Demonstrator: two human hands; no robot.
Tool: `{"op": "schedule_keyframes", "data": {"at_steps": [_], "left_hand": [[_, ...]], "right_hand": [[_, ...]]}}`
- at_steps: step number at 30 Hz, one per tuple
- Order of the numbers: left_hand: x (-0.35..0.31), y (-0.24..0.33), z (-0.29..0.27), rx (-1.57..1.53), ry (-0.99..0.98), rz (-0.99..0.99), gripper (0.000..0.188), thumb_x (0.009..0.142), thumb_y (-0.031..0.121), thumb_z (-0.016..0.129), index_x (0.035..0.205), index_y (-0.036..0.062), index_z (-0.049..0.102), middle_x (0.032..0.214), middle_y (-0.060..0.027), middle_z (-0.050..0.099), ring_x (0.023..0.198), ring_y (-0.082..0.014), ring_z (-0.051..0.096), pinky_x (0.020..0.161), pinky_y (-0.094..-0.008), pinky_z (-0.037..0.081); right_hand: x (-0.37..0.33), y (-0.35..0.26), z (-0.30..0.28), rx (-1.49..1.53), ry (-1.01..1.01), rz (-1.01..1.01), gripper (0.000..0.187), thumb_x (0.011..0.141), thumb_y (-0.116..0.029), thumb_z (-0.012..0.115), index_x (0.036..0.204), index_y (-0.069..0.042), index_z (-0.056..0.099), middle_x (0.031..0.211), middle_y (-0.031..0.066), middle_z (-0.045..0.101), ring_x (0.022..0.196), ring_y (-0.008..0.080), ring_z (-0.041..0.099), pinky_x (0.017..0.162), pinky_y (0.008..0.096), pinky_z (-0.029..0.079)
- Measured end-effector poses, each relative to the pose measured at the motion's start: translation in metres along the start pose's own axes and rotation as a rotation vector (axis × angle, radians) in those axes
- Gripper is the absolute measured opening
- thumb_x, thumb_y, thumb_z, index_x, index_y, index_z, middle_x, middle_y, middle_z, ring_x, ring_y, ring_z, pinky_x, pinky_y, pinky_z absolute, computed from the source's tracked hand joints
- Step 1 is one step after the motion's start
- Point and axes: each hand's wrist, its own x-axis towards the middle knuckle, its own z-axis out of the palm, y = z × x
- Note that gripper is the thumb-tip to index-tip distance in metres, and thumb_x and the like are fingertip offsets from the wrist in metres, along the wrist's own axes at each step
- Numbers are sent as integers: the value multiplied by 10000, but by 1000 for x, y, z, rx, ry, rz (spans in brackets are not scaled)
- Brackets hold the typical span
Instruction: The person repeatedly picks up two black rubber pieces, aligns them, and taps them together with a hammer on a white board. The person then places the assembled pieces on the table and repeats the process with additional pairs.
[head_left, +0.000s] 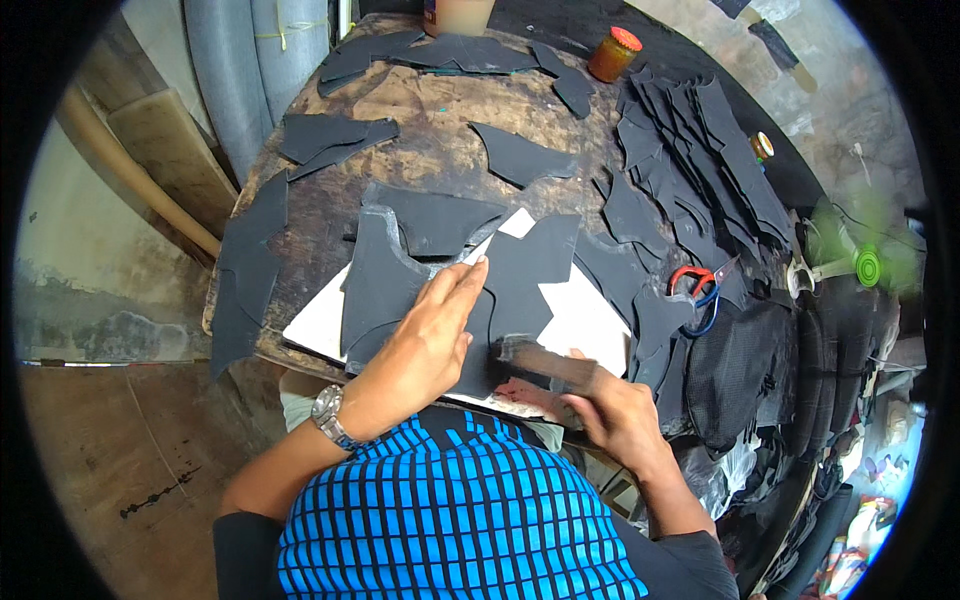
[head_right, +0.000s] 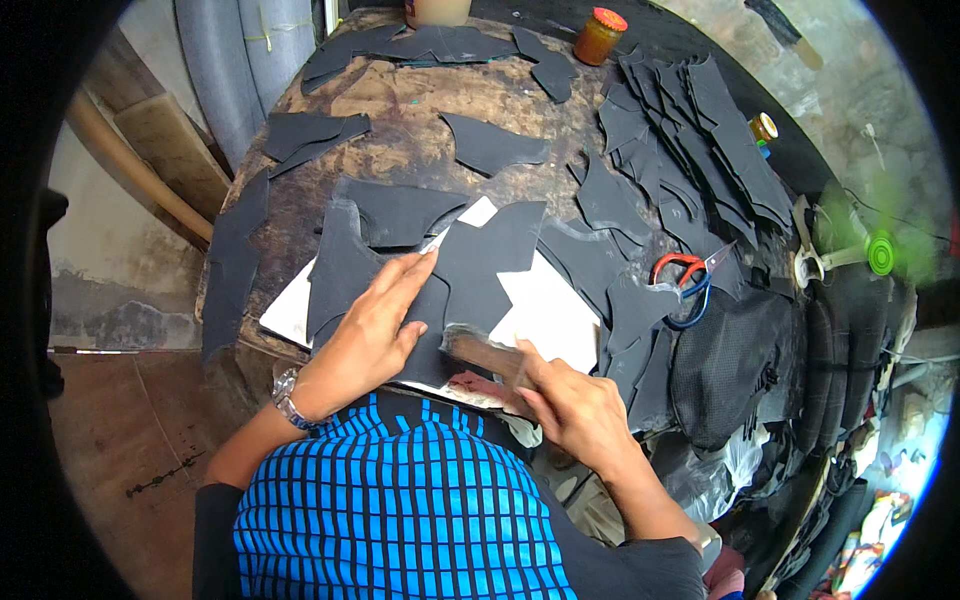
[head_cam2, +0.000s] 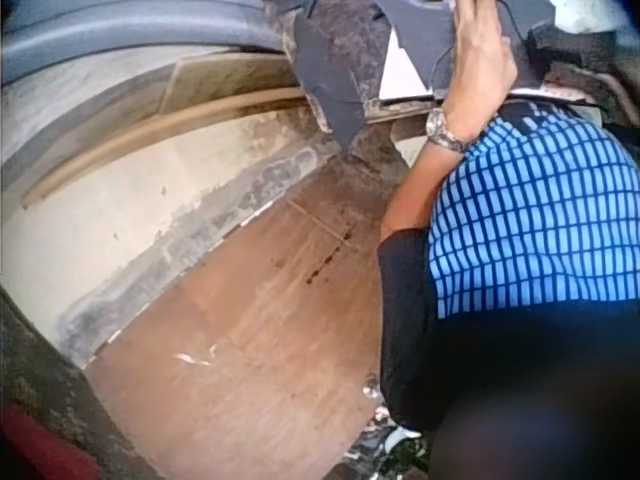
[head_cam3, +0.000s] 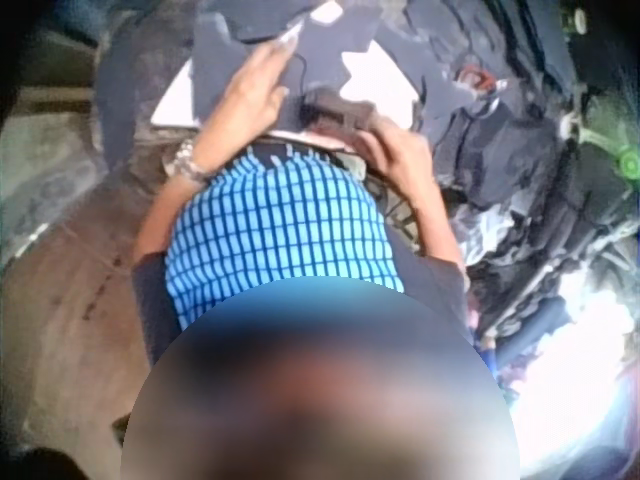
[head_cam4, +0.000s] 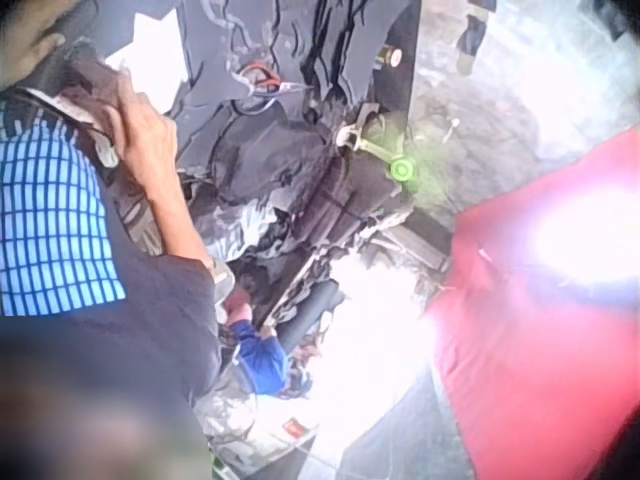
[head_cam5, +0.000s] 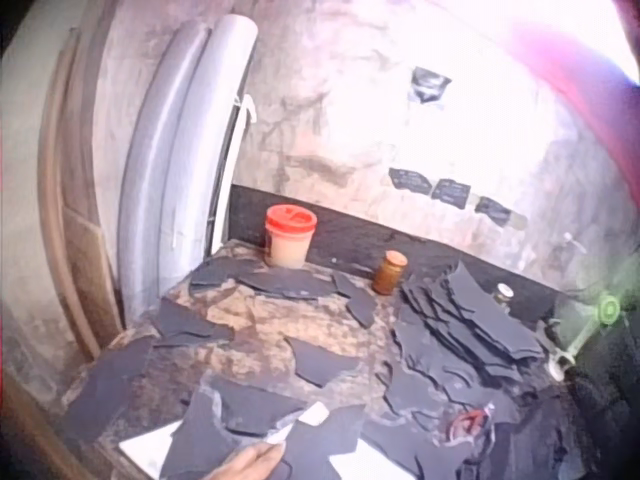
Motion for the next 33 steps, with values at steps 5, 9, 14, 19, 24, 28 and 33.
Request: {"op": "schedule_keyframes", "data": {"at_steps": [5, 9, 14, 19, 24, 28, 33], "left_hand": [[-2, -2, 1, -94, 1, -77, 769, 801, -108, 574, 1485, -26, 233, 1371, -273, 372, 1282, -440, 420, 1081, -434, 395], [-5, 0, 6, 11, 79, -67, 834, 788, -103, 649, 1505, 28, 242, 1383, -204, 403, 1120, -333, 577, 946, -376, 517], [-12, -1, -18, 25, 212, -74, 656, 835, -101, 574, 1450, 17, 379, 1297, -203, 489, 1128, -296, 593, 953, -347, 525], [10, -22, -70, 117, 491, -60, 404, 853, -99, 522, 1241, -14, 593, 1078, -148, 625, 995, -223, 649, 822, -308, 532], [56, -49, -87, 303, 324, 40, 300, 871, -22, 550, 1161, -28, 623, 1019, -180, 650, 958, -323, 638, 893, -362, 496], [82, -64, -97, 330, 120, 41, 289, 865, 8, 584, 1150, -25, 626, 1082, -170, 646, 1075, -351, 582, 989, -406, 433], [107, -75, -118, 414, -215, 45, 391, 824, 134, 692, 1187, 1, 636, 1138, -162, 610, 1135, -326, 540, 999, -406, 409]], "right_hand": [[12, -1, 1, 22, 96, -36, 561, 832, -147, 705, 1361, -80, 530, 750, 70, 606, 582, 229, 613, 527, 354, 504], [23, -7, 3, -46, -8, 19, 551, 866, -183, 679, 1389, -133, 512, 743, 66, 603, 582, 251, 616, 522, 356, 512], [39, -8, 5, 172, 84, 214, 298, 878, -109, 672, 1146, 11, 621, 865, 199, 661, 749, 357, 676, 683, 356, 542], [53, -2, 6, -64, 84, 110, 531, 907, -214, 646, 1404, -130, 477, 867, 124, 676, 703, 328, 667, 624, 407, 542], [67, -14, 5, -66, 13, 114, 544, 883, -231, 675, 1399, -190, 510, 812, 93, 659, 664, 284, 664, 591, 388, 529], [50, -5, -25, -223, 114, 120, 499, 790, -207, 743, 1276, -224, 633, 693, 55, 543, 599, 240, 609, 545, 372, 492], [16, 18, -53, -213, -102, 231, 395, 747, -144, 751, 1139, -165, 701, 781, 54, 524, 725, 238, 545, 657, 356, 460]]}}
